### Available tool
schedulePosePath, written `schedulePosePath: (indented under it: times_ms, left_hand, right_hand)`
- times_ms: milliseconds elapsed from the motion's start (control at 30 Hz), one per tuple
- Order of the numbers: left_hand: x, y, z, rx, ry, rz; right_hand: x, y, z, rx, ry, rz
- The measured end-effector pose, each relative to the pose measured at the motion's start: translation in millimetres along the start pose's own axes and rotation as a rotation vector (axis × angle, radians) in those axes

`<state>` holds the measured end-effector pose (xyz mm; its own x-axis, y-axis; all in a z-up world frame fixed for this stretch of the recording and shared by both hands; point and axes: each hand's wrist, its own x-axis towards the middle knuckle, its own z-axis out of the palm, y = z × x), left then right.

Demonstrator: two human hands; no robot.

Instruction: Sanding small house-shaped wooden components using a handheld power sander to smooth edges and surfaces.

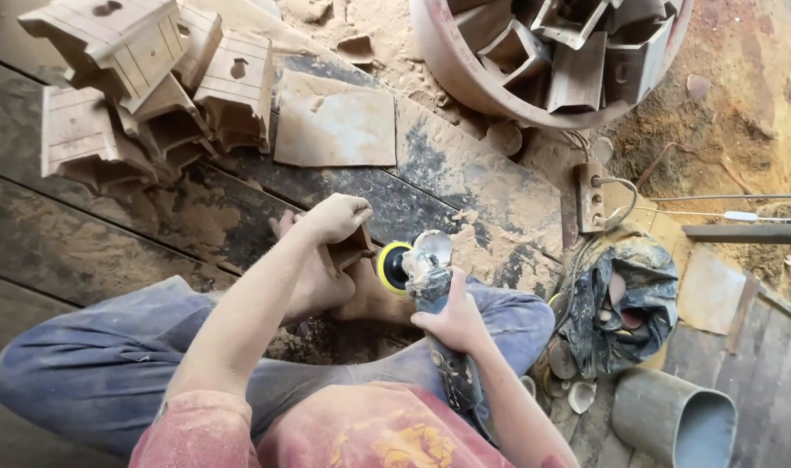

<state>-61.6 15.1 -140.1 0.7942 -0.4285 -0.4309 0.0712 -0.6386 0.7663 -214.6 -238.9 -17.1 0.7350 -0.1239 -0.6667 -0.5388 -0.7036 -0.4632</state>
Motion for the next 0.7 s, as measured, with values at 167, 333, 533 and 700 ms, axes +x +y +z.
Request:
schedulePosePath:
  times_ms: [167, 333, 533, 700]
  left_hand:
    - [-25.2, 33.5, -22.9, 0.152, -0.022, -0.074]
    - [-11.0, 23.4, -4.5, 0.232, -0.013, -0.064]
    - [18.5, -9.3, 34.0, 0.304, -0.006, -0.012]
    - [18.7, -10.3, 34.9, 0.329, 0.008, 0.039]
  right_hand:
    - [9.8, -3.5, 5.4, -0.061, -0.033, -0.01]
    - [11.5, -17.3, 11.8, -0.084, -0.062, -0.025]
    - [13.8, -3.2, 21.7, -0.124, -0.071, -0.006]
    - [13.6, -2.8, 24.8, -0.119, -0.059, -0.021]
